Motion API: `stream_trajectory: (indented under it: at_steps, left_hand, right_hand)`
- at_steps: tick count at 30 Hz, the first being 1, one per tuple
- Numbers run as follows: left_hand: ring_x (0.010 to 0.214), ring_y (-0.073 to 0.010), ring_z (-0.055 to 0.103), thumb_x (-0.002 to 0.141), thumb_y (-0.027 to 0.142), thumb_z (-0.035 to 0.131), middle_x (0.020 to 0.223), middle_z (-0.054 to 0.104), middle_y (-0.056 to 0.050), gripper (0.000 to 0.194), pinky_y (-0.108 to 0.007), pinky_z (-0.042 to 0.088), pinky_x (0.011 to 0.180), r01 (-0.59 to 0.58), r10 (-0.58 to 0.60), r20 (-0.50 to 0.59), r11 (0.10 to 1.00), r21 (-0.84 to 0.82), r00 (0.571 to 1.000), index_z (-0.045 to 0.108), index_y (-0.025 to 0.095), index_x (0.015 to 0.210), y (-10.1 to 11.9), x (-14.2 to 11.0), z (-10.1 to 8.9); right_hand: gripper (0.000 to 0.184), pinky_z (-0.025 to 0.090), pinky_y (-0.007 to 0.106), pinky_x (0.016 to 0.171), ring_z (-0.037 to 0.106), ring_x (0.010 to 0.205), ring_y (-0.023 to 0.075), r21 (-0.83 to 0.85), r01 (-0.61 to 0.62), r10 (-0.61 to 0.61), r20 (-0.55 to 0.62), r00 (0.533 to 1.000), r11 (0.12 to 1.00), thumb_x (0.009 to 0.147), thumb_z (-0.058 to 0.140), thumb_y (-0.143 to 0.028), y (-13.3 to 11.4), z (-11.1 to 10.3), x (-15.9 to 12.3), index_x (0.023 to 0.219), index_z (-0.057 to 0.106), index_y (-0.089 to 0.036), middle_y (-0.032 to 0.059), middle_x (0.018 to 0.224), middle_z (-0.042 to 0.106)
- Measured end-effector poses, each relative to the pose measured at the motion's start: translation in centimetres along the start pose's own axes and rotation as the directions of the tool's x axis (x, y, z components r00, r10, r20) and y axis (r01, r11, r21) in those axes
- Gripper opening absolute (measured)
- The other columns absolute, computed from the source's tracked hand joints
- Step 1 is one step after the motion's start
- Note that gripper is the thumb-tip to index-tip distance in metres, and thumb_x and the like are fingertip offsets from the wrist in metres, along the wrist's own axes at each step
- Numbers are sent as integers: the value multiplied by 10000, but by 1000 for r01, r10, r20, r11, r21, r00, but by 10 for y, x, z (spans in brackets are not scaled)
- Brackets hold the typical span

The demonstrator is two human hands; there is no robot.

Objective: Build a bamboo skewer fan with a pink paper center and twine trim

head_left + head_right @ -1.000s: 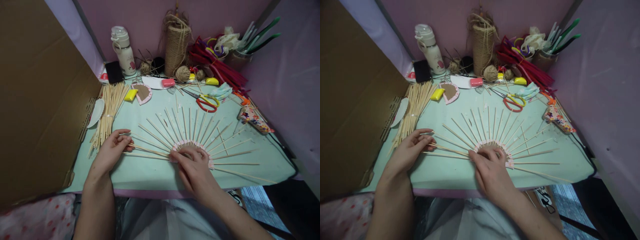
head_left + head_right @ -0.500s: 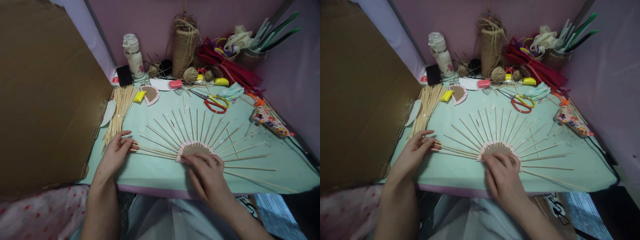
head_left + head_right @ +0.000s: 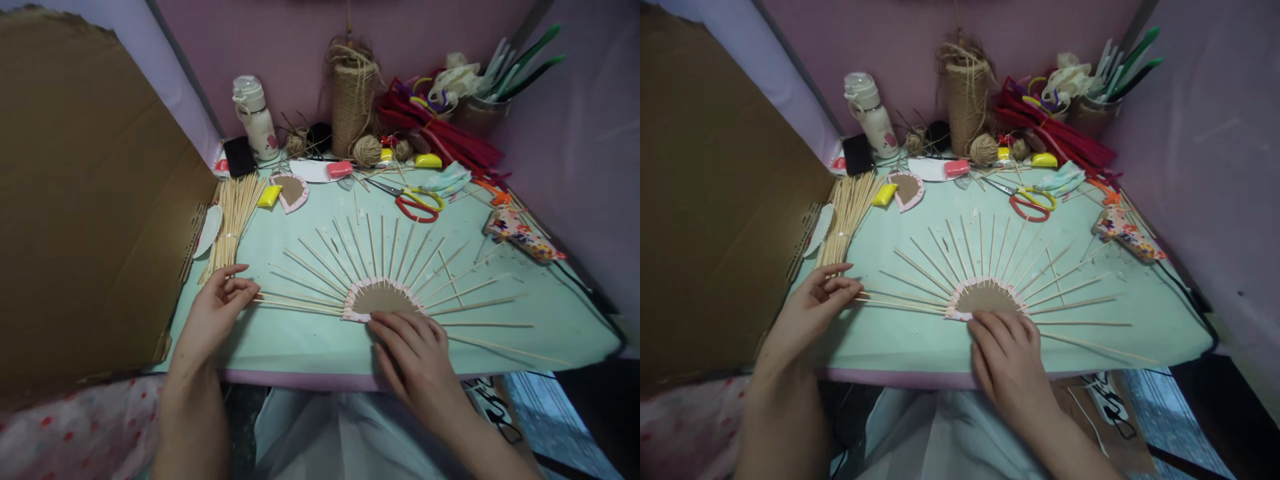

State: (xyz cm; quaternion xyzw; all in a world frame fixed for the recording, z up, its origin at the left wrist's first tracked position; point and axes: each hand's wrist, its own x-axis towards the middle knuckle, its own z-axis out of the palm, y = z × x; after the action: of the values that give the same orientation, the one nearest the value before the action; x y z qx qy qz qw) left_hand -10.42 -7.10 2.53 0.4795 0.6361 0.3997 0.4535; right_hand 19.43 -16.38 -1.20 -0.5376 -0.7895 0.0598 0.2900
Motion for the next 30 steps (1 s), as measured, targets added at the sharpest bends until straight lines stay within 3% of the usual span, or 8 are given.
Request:
stream_trajectory:
  at_steps: [12,22,30]
  left_hand:
    - [769,-147,610,647,347,778,820,659,-7,489,-294,498,755,-65,63,21,991,119,998,597,178,1068,13,4,-2]
    - [765,-157,615,633,392,781,814,668,-14,463,-287,511,746,-54,42,65,980,193,997,634,193,1025,14,3,-2]
    - [808,-180,651,650,472,742,863,699,-21,450,-253,526,751,-30,12,52,935,354,999,644,217,1007,11,3,-8]
  right_hand:
    - [242,295,436,970,543,1072,242,23,-12,11,11,1000,1000,939,500,-176,-3,3,-3,1140,635,-162,74,1180,689]
    - [271,293,408,950,563,1065,217,-6,-39,39,28,999,999,931,509,-179,-5,7,2,1179,617,-162,85,1178,688]
    - [201,276,405,977,572,1040,188,75,-82,85,-42,995,994,931,502,-178,-10,-4,-10,1085,630,-194,63,1098,692]
